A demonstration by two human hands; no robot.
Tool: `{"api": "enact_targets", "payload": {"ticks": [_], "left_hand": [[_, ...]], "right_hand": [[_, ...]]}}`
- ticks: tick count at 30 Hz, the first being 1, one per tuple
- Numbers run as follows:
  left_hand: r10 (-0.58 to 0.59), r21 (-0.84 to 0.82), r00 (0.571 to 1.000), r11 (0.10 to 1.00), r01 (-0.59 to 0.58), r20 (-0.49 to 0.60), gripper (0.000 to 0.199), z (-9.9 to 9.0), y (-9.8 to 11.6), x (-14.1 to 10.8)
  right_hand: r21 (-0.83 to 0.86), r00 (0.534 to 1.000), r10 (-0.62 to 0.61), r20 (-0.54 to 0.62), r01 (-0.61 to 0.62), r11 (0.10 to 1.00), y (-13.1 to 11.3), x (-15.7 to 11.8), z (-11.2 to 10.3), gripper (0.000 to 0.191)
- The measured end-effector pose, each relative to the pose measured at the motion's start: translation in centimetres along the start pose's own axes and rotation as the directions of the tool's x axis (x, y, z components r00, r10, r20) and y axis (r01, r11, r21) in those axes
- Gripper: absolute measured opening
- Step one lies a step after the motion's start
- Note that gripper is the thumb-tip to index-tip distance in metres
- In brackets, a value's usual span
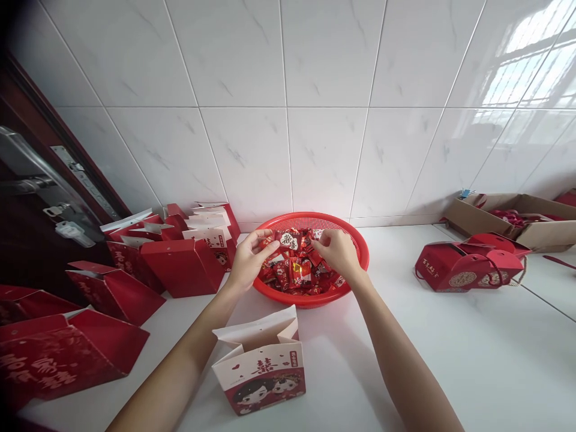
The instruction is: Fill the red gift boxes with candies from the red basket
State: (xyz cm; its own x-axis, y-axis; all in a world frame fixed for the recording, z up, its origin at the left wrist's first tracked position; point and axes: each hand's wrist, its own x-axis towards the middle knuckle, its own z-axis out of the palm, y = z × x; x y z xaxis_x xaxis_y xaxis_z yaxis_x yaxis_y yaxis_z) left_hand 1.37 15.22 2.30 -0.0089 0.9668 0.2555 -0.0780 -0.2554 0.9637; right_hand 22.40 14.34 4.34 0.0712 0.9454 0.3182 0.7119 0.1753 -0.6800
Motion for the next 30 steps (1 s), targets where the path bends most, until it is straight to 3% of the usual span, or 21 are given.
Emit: {"api": "enact_targets", "payload": {"ticks": [4, 7, 10, 15, 21, 25, 30], "left_hand": [[-0.007, 0.009, 1.000, 1.000, 0.007, 0.003, 0.042, 0.0, 0.1, 0.0], [0.000, 0.028, 1.000, 1.000, 0.001, -0.010, 0.041, 0.1, 0.2, 0.0], [0.015, 0.053, 1.000, 0.998, -0.014, -0.016, 0.040, 0.1, 0.3, -0.1], [0.035, 0.079, 0.999, 0.996, -0.034, -0.012, 0.040, 0.0, 0.3, -0.1], [0.036, 0.077, 0.999, 0.996, -0.035, -0.006, 0.035, 0.1, 0.4, -0.1], [0.031, 0.076, 0.999, 0.997, -0.030, -0.011, 0.034, 0.2, 0.5, -0.2], [0.036, 0.079, 0.999, 0.996, -0.036, -0.005, 0.033, 0.2, 0.6, -0.2]], "right_hand": [[-0.357, 0.963, 0.068, 0.262, 0.032, 0.934, 1.0, 0.4, -0.6, 0.023], [-0.438, 0.923, 0.100, 0.372, 0.080, 0.895, 1.6, 0.4, -0.7, 0.013], [-0.437, 0.888, 0.105, 0.448, 0.116, 0.892, 1.7, 0.2, -0.6, 0.016], [-0.449, 0.837, 0.142, 0.528, 0.133, 0.883, 1.0, -0.1, -0.8, 0.054], [-0.503, 0.766, 0.190, 0.614, 0.194, 0.842, 0.6, -0.1, -1.0, 0.075], [-0.438, 0.761, 0.121, 0.638, 0.229, 0.869, 0.9, 0.1, -0.8, 0.071], [-0.352, 0.794, 0.040, 0.606, 0.223, 0.909, 1.0, 0.2, -0.7, 0.053]]}}
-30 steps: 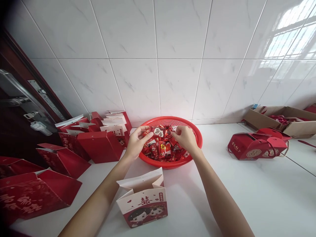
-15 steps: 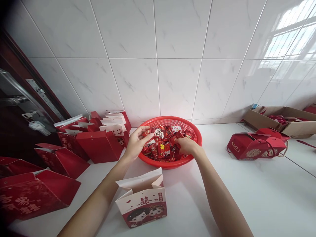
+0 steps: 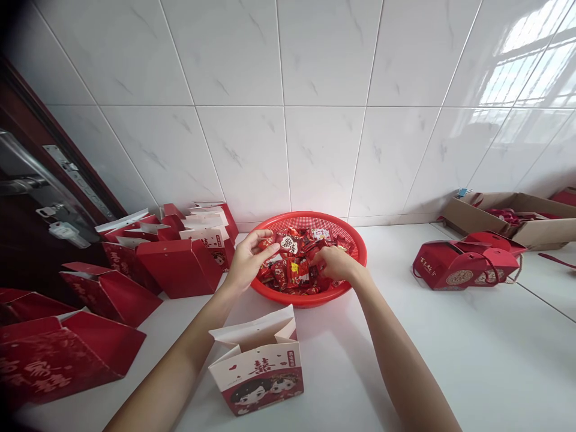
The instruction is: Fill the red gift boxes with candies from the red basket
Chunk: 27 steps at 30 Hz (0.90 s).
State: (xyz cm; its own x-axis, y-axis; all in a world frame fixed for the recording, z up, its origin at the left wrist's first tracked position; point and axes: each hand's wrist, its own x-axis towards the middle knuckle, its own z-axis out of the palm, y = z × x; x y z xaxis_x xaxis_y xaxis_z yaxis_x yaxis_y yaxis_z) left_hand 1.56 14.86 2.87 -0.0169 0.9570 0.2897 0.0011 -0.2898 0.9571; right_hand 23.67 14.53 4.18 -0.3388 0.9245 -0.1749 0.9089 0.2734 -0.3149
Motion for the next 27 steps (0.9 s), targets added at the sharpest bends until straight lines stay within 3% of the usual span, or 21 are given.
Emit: {"api": "enact_targets", "payload": {"ticks": [6, 11, 20, 27], "left_hand": [[0.010, 0.007, 1.000, 1.000, -0.010, 0.000, 0.032, 0.01, -0.07, 0.09], [0.008, 0.011, 1.000, 1.000, -0.008, 0.006, 0.033, -0.04, -0.26, 0.14], [0.031, 0.032, 0.999, 0.999, -0.032, 0.018, 0.031, -0.10, -0.38, 0.07], [0.040, 0.043, 0.999, 0.998, -0.041, 0.021, 0.032, -0.13, -0.23, 0.00]], "right_hand": [[0.031, 0.987, -0.011, -0.158, 0.017, 0.999, 0.38, 0.45, 0.22, 0.028], [0.073, 0.950, 0.066, -0.305, -0.046, 0.996, 0.73, 0.85, 0.47, 0.031], [-0.004, 0.988, -0.035, -0.154, 0.035, 0.999, 0.42, 0.57, 0.56, 0.034], [-0.089, 0.996, 0.036, -0.086, -0.043, 0.995, -0.12, 0.31, 0.34, 0.038]]}}
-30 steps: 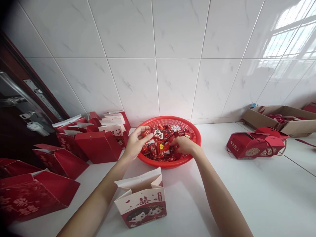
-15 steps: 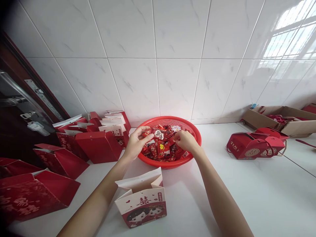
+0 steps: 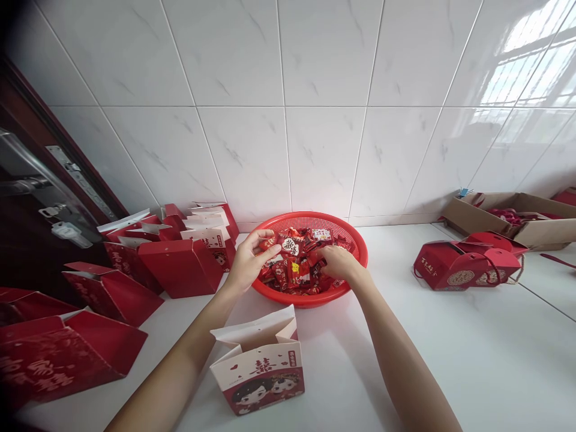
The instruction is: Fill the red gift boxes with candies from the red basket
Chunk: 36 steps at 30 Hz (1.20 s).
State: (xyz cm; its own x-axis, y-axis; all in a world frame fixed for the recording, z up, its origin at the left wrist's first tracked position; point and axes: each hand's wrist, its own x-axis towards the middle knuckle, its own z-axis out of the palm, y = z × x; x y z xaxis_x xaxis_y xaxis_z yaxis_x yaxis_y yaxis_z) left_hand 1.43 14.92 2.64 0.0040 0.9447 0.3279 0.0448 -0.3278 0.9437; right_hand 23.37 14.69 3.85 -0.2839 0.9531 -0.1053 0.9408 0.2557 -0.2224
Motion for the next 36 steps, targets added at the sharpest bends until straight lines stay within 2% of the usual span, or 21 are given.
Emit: {"api": "enact_targets", "payload": {"ticks": [3, 9, 12, 16, 20, 23, 25, 33, 36], "left_hand": [[0.008, 0.010, 1.000, 1.000, -0.008, 0.009, 0.034, -0.03, 0.14, -0.08], [-0.007, -0.019, 1.000, 1.000, 0.007, 0.026, 0.036, -0.03, 0.14, -0.08], [-0.006, -0.022, 1.000, 1.000, 0.007, 0.023, 0.035, -0.02, 0.12, -0.07], [-0.003, -0.015, 1.000, 1.000, 0.003, 0.019, 0.035, -0.01, 0.12, -0.08], [-0.019, -0.036, 0.999, 0.999, 0.020, 0.026, 0.036, 0.01, 0.05, -0.09], [-0.034, -0.052, 0.999, 0.998, 0.035, 0.030, 0.038, 0.02, 0.04, -0.09], [-0.031, -0.052, 0.999, 0.998, 0.033, 0.031, 0.039, 0.02, 0.06, -0.11], [-0.008, -0.019, 1.000, 1.000, 0.008, -0.015, 0.036, 0.01, 0.08, -0.12], [-0.006, -0.011, 1.000, 1.000, 0.006, -0.013, 0.035, 0.02, 0.10, -0.10]], "right_hand": [[-0.027, 0.999, 0.028, 0.033, -0.027, 0.999, -0.13, -0.08, -0.10, 0.031], [0.014, 0.996, -0.023, 0.088, 0.022, 1.000, 0.03, -0.08, -0.05, 0.027], [0.090, 0.996, -0.063, 0.059, 0.058, 0.994, 0.13, -0.02, -0.05, 0.026], [0.191, 0.994, -0.104, 0.035, 0.096, 0.977, 0.16, 0.04, -0.11, 0.011], [0.204, 0.997, -0.081, -0.015, 0.083, 0.975, 0.16, 0.11, -0.08, 0.018], [0.201, 0.996, -0.040, -0.084, 0.056, 0.978, 0.18, 0.12, 0.00, 0.030], [0.185, 0.996, -0.016, -0.091, 0.032, 0.982, 0.18, 0.09, 0.04, 0.039], [0.026, 0.997, -0.002, 0.082, 0.000, 1.000, 0.24, 0.04, 0.14, 0.037], [0.000, 0.994, 0.018, 0.104, -0.018, 1.000, 0.25, 0.08, 0.17, 0.035]]}}
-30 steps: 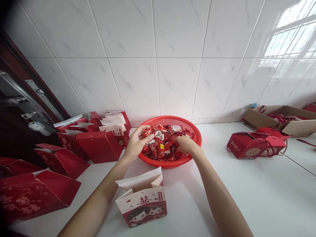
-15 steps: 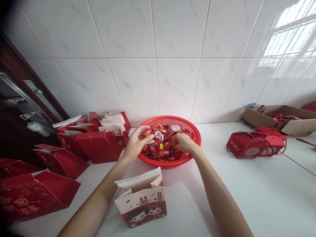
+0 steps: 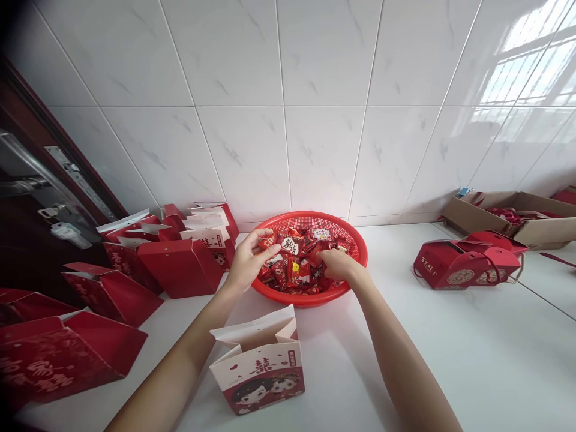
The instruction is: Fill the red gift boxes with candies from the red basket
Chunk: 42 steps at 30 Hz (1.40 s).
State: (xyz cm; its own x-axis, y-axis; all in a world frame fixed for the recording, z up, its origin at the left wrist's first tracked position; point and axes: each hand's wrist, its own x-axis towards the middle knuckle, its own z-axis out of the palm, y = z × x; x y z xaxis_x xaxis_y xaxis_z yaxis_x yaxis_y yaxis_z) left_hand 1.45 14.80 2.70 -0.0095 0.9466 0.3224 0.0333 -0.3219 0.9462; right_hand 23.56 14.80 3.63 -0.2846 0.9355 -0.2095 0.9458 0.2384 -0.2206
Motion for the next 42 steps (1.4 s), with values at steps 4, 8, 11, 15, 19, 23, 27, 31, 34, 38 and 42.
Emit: {"api": "enact_targets", "payload": {"ticks": [4, 8, 11, 15, 19, 23, 27, 31, 34, 38, 42], "left_hand": [[0.007, 0.006, 1.000, 1.000, -0.007, 0.006, 0.033, 0.0, 0.1, 0.0], [0.006, 0.014, 1.000, 1.000, -0.006, 0.012, 0.033, 0.0, 0.1, -0.1], [0.001, 0.003, 1.000, 1.000, -0.001, 0.016, 0.033, 0.0, 0.0, -0.1], [-0.010, -0.024, 1.000, 1.000, 0.011, 0.023, 0.035, 0.0, 0.0, 0.0], [-0.015, -0.018, 0.999, 1.000, 0.016, 0.029, 0.036, 0.0, 0.0, 0.0], [-0.021, -0.022, 0.999, 1.000, 0.021, 0.024, 0.036, 0.0, 0.0, 0.0], [-0.019, -0.027, 0.999, 0.999, 0.020, 0.031, 0.036, 0.0, 0.0, -0.1], [-0.012, -0.019, 1.000, 1.000, 0.012, 0.029, 0.035, 0.0, 0.0, 0.0], [-0.012, -0.015, 1.000, 1.000, 0.012, 0.026, 0.034, 0.0, 0.1, 0.0], [-0.026, -0.026, 0.999, 0.999, 0.026, 0.030, 0.036, 0.1, 0.0, 0.0], [-0.028, -0.036, 0.999, 0.999, 0.029, 0.036, 0.040, 0.0, -0.3, 0.0]], "right_hand": [[-0.004, 1.000, 0.024, 0.014, -0.024, 1.000, -0.2, 0.0, -0.1, 0.029], [0.011, 0.998, 0.045, 0.038, -0.045, 0.999, -0.5, -0.2, -0.4, 0.033], [0.031, 0.999, 0.041, 0.032, -0.042, 0.999, -0.5, -0.3, -0.4, 0.042], [0.062, 1.000, 0.015, 0.015, -0.016, 0.998, 0.0, -0.1, -0.2, 0.044], [0.101, 0.999, -0.039, -0.005, 0.040, 0.994, 0.4, 0.1, -0.1, 0.037], [0.134, 0.997, -0.080, 0.009, 0.078, 0.988, 0.4, 0.1, -0.2, 0.020], [0.142, 0.991, -0.090, 0.096, 0.076, 0.987, 0.2, -0.1, -0.3, 0.009], [0.146, 0.989, -0.076, 0.123, 0.058, 0.988, -0.1, -0.2, -0.4, 0.016], [0.149, 0.994, -0.085, 0.068, 0.075, 0.986, -0.1, -0.1, -0.3, 0.023], [0.248, 0.996, -0.078, -0.034, 0.084, 0.965, 0.2, 0.0, -0.3, 0.025], [0.587, 0.979, -0.021, -0.204, 0.140, 0.798, 0.7, 0.2, -0.1, 0.016]]}}
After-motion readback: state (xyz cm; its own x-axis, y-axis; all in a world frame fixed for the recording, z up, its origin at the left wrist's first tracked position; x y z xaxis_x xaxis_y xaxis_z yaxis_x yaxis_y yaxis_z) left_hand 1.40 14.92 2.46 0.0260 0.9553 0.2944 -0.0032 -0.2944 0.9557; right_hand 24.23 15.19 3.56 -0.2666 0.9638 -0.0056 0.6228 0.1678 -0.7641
